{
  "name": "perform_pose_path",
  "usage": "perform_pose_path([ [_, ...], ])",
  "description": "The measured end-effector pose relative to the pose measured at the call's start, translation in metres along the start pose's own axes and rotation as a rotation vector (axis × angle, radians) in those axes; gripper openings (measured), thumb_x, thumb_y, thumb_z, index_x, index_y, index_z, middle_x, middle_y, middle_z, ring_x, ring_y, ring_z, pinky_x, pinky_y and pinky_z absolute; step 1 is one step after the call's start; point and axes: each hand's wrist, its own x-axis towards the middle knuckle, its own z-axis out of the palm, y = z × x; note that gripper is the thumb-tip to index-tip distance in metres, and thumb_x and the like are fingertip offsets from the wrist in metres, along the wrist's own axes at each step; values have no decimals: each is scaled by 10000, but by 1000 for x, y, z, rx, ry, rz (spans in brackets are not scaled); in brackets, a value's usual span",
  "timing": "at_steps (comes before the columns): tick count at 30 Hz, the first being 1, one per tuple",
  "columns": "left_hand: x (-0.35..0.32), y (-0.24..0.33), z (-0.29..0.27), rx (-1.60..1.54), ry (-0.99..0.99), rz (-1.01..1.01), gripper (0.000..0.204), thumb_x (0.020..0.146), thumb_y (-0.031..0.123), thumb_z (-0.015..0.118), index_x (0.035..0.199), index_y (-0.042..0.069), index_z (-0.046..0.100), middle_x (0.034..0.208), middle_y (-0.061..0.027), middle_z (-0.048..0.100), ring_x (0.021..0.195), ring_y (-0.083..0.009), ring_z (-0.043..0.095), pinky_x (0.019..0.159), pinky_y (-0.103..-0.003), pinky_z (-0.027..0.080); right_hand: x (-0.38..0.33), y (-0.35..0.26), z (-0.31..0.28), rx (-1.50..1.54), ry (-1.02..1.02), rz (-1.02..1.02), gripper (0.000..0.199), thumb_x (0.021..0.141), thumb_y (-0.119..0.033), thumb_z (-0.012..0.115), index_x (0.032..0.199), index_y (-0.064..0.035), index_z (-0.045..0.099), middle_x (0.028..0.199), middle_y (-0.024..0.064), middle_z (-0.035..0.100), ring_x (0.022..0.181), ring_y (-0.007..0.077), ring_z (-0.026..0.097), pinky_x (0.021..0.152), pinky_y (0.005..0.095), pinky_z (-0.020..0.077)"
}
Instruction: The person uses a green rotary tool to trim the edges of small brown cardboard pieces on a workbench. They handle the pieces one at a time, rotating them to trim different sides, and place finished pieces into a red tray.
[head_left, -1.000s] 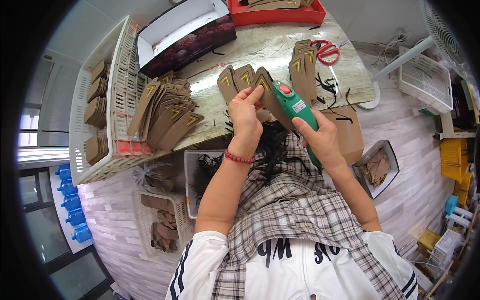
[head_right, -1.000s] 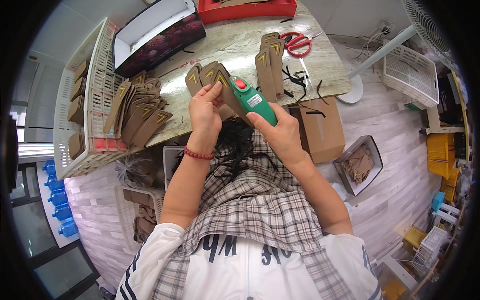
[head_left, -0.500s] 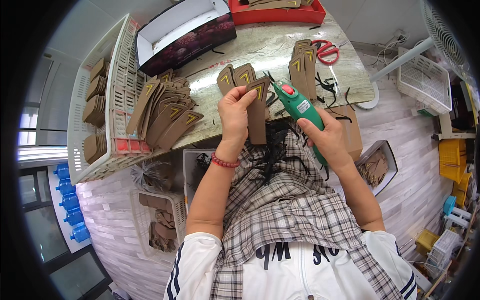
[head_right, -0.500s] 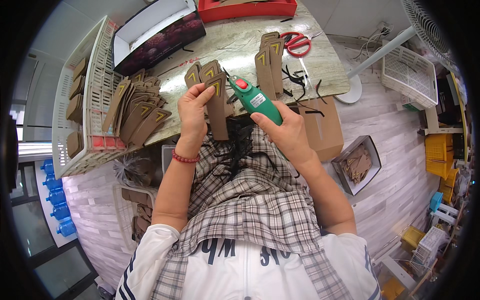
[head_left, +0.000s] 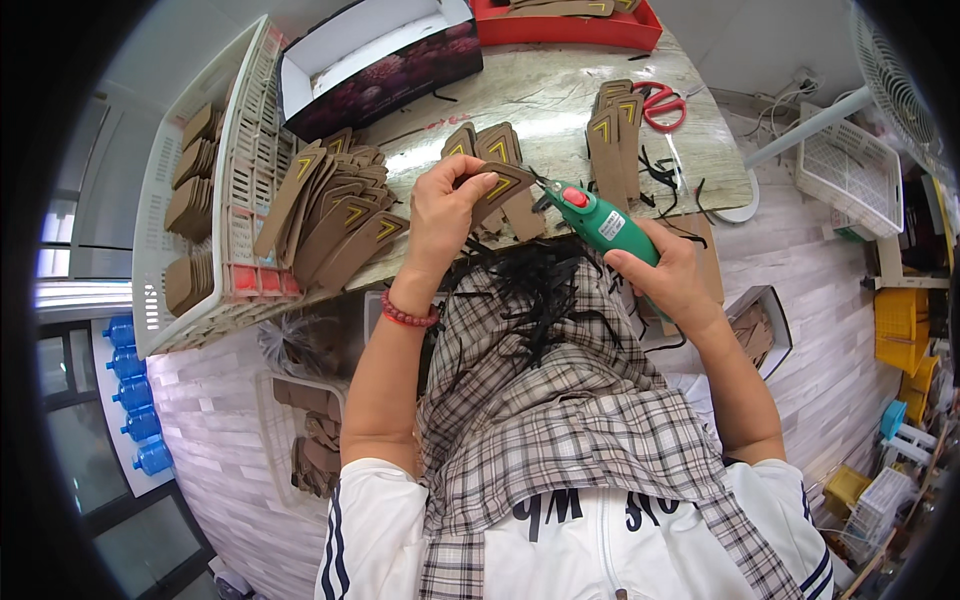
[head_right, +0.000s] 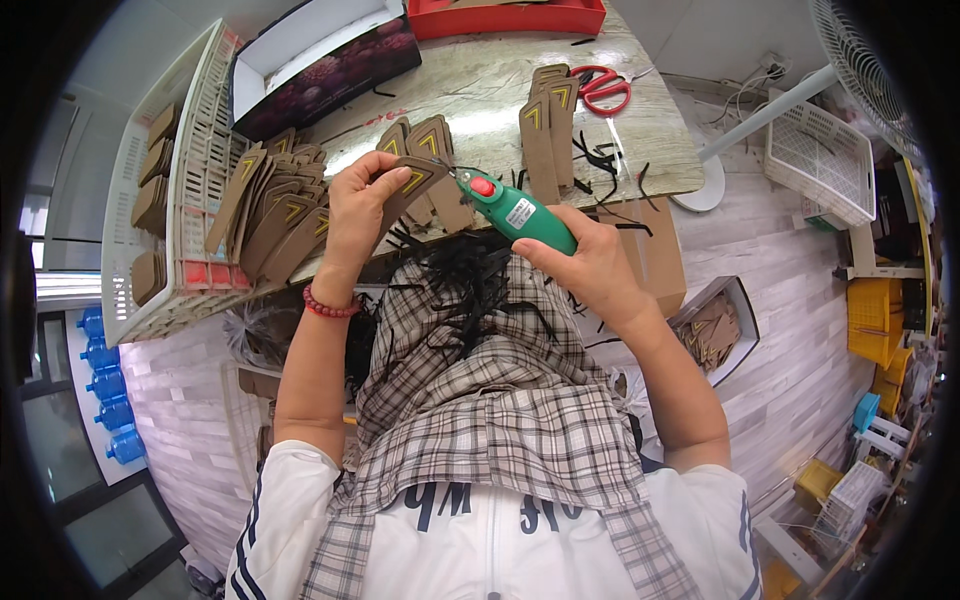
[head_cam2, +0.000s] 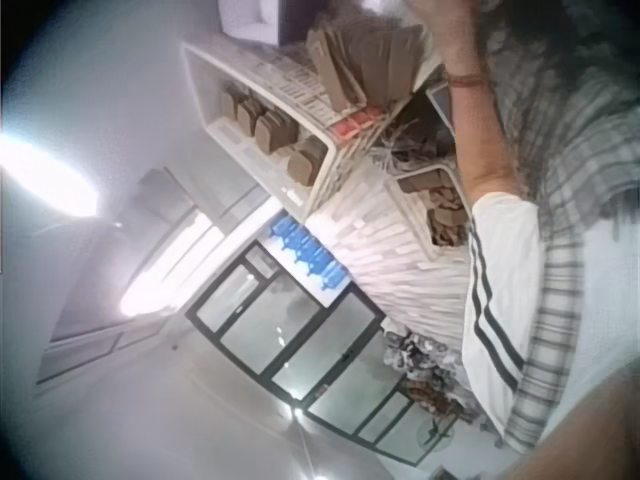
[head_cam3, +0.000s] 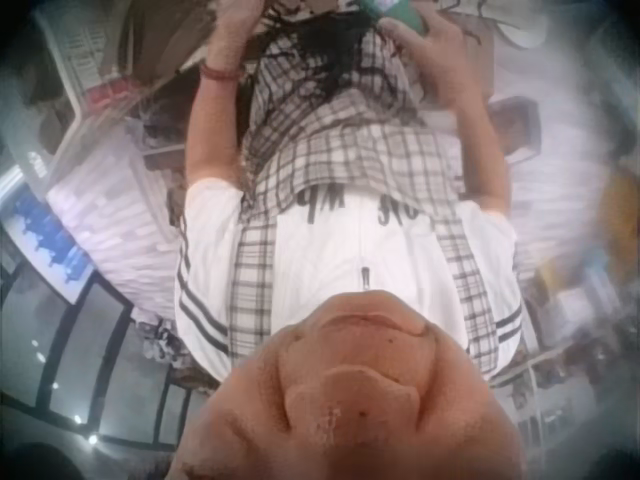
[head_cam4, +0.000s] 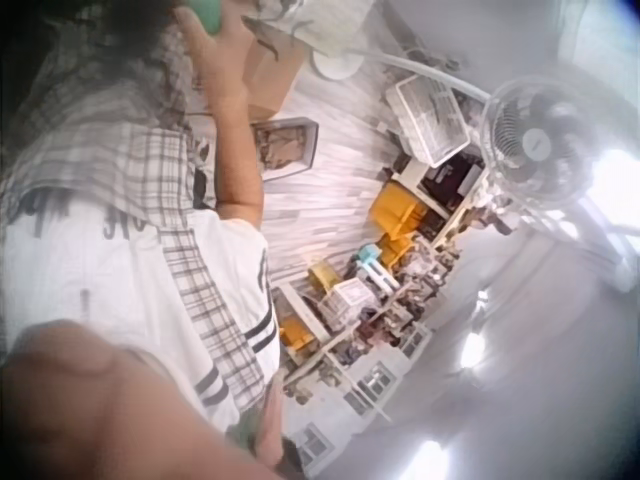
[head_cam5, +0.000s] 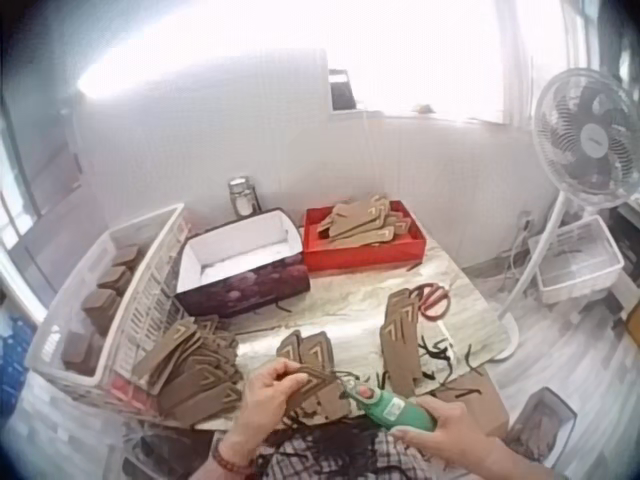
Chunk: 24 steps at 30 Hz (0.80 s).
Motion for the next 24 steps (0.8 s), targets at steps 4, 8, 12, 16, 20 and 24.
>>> perform_pose_path([
  [4,4,5,-11,104,-98,9,116,840,85,684,879,-23,670,730,-1,618,685,-61,523,622,-231,422,4,3,-5,-75,-26,-65,422,818,-336,764,1049,-2,651,732,82,646,627,122,604,592,287,486],
  [8,6,-1,-16,131,-138,49,126,834,97,694,873,-21,668,706,4,602,665,-64,512,607,-239,414,5,-2,-6,-94,-62,-56,436,812,-350,767,1049,-4,651,732,100,653,633,140,619,598,295,490],
  [12,5,-1,-15,110,-175,-3,129,826,101,700,858,-19,667,683,12,588,638,-62,501,584,-246,407,8,-4,-3,-113,-88,-57,433,812,-357,767,1028,-1,651,726,101,652,640,142,625,603,296,491],
  [16,1,-3,-15,83,-194,-53,130,816,110,708,835,-11,667,667,22,572,627,-56,493,567,-249,401,14,-3,6,-82,-92,-67,424,811,-356,768,1009,0,651,729,93,642,637,136,605,602,293,485],
  [20,-2,-4,-24,134,-212,-97,137,808,126,709,825,-5,670,654,34,556,618,-52,481,558,-246,397,20,-9,23,-28,-65,-71,416,817,-349,765,1020,-4,654,731,83,631,646,123,586,600,290,475],
  [24,13,26,-106,150,-17,-62,93,847,73,670,911,5,677,809,15,639,724,-53,564,653,-202,449,12,-5,20,26,-2,12,402,820,-310,768,1064,-11,656,713,53,632,574,90,569,533,267,463],
])
